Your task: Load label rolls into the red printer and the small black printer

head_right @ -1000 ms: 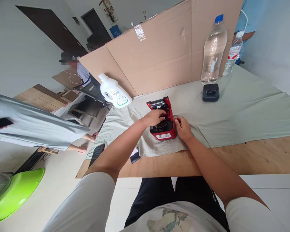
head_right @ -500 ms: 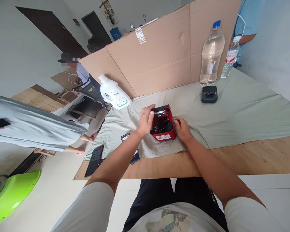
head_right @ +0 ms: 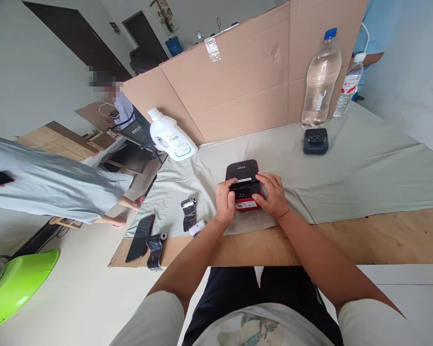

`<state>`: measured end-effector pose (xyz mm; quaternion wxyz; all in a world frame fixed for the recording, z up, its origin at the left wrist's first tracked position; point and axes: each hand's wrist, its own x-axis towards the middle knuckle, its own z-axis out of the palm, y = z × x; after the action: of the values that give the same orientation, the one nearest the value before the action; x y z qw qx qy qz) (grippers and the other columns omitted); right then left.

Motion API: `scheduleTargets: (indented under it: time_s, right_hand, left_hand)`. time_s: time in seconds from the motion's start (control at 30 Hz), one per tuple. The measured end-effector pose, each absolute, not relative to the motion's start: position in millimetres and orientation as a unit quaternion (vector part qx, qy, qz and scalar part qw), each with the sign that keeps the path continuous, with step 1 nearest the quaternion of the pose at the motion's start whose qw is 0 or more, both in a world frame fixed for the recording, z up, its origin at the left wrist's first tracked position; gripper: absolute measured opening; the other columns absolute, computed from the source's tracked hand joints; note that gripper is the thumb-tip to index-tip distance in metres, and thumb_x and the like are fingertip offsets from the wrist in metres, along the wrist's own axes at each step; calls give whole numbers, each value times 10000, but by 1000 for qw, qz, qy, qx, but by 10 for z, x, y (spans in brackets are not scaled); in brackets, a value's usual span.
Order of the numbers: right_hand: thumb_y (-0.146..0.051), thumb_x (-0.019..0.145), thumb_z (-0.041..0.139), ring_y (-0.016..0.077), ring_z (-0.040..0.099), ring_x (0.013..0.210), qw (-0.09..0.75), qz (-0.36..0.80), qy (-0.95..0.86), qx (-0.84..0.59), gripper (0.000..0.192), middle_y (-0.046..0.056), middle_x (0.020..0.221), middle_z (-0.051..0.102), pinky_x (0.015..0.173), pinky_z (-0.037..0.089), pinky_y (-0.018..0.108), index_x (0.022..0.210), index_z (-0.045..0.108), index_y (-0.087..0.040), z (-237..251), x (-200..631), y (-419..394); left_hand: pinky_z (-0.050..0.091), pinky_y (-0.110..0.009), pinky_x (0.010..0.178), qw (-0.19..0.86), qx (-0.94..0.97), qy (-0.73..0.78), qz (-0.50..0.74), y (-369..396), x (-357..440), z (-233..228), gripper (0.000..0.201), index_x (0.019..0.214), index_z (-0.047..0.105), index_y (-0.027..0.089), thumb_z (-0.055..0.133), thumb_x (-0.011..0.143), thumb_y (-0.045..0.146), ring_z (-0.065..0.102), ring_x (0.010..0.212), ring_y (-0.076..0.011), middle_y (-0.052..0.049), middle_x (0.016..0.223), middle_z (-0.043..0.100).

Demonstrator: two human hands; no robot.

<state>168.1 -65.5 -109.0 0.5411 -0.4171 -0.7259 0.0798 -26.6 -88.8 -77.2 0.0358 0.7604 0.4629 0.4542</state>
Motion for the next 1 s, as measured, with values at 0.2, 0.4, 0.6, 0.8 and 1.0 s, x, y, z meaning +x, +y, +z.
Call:
scheduleTargets:
  time_s: [0.2, 0.4, 0.6, 0.8, 1.0]
  right_hand:
    - [-641, 854, 526, 333, 575, 1149, 542, 51, -726, -420, 537, 133, 1239, 667, 1033, 430, 543, 1179, 647, -231, -1072, 1665, -626]
    - [-665, 835, 522, 331, 601, 1104, 542, 52, -718, -433, 513, 138, 1163, 687, 1007, 454, 546, 1071, 668, -234, -1077, 1648, -616]
    - [-631, 916, 395, 316, 594, 1149, 559, 133, -706, -413, 593, 178, 1305, 597, 983, 486, 516, 1289, 550, -198, -1225, 1675, -587]
    - [-548, 967, 314, 301, 668, 971, 499, 217, -651, -529, 490, 145, 1080, 708, 886, 537, 514, 1109, 643, -214, -1387, 1690, -437]
    - [-457, 985, 307, 286, 678, 1027, 471, 207, -681, -521, 469, 124, 1084, 735, 916, 544, 474, 1128, 671, -199, -1367, 1715, -492]
  left_hand:
    - [416, -459, 1018, 9, 746, 479, 462, -864, -236, -828, 619, 1219, 598, 169, 152, 1015, 547, 585, 1162, -260, -162, 1167, 670]
    - [402, -476, 1008, 8, 724, 492, 483, -861, -196, -864, 558, 1143, 626, 166, 191, 1027, 495, 609, 1111, -260, -154, 1105, 698]
    - [402, -460, 1081, 59, 660, 525, 534, -834, -290, -885, 577, 1205, 574, 167, 229, 1003, 584, 548, 1241, -255, -173, 1232, 625]
    - [337, -474, 1176, 393, 521, 620, 435, -834, -418, -824, 657, 1264, 610, 159, 285, 972, 649, 477, 1377, -302, -159, 1389, 598]
    - [235, -411, 1238, 538, 501, 511, 445, -994, -349, -794, 659, 1455, 485, 283, 563, 891, 614, 360, 1474, -269, -38, 1524, 500]
